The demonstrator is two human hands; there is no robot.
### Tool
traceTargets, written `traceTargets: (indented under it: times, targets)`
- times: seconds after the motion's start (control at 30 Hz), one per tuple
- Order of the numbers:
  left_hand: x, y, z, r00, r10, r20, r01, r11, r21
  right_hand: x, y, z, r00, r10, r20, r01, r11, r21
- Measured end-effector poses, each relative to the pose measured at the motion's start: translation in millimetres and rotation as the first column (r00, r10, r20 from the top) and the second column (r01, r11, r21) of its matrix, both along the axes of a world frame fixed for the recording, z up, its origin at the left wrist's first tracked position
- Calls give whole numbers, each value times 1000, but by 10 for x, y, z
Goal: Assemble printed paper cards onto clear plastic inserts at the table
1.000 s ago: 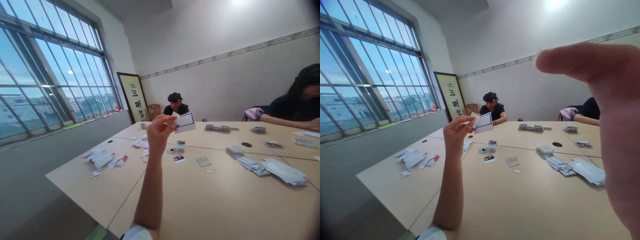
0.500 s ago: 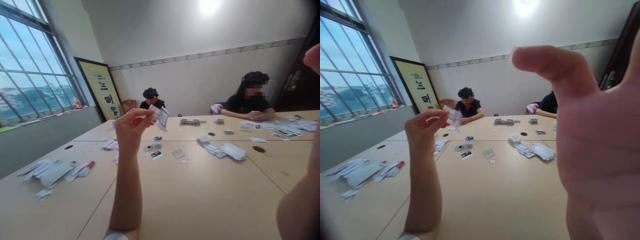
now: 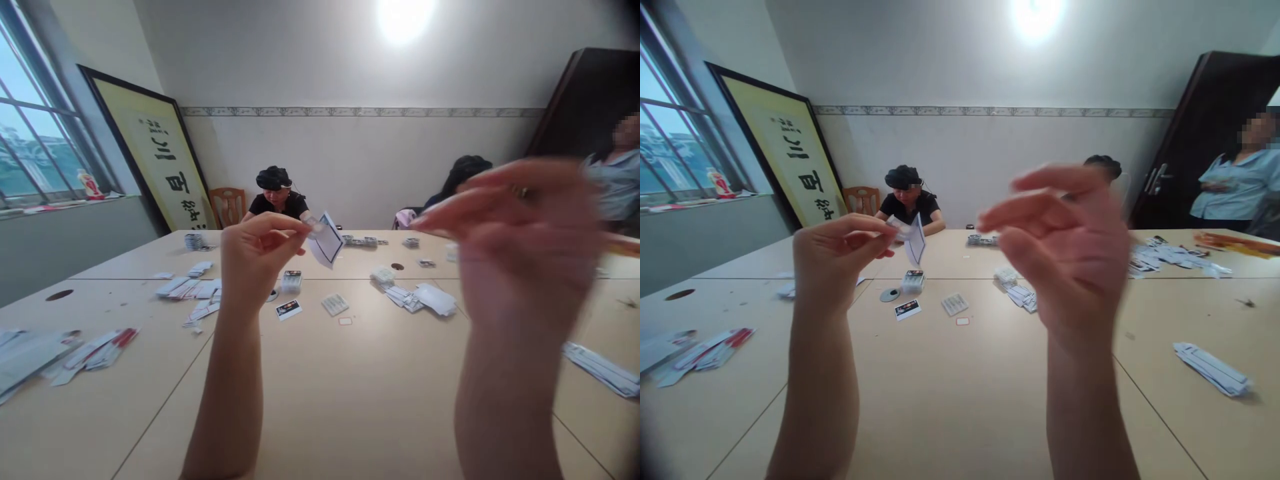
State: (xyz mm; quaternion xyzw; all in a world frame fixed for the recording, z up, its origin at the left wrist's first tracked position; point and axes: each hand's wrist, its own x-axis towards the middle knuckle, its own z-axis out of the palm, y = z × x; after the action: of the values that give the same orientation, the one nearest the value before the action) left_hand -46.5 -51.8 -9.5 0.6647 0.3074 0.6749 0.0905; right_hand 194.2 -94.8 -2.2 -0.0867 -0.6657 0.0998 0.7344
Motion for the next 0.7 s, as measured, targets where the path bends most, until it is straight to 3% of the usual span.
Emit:
traceTargets:
  times: [0.03,0.1,0.2,0.37,0.57,0.7]
  targets:
    - [13,-5,5,999,22,-42,-23,999,-30,-78,75,-44,998,19,60,-12,995,-102]
    - [51,-25,16,991,45,-128,-58,994,-94,-201,233,-131,989,-20,144,71,932,-354]
    - [113,-40,16,978,39,-203,-70,987,-148,-298,430,-258,964,-47,261,180,837,-517]
    - [153,47,-29,968,17,-251,-60,984,-167,-348,580,-385,937,77,341,162,768,-619]
    - [105,169,-46,957,133,-256,-186,963,-194,-301,718,-403,958,104,267,97,760,-643]
    - [56,252,-63,969,118,-218,-168,958,-230,-230,797,-412,954,141,265,72,751,-656]
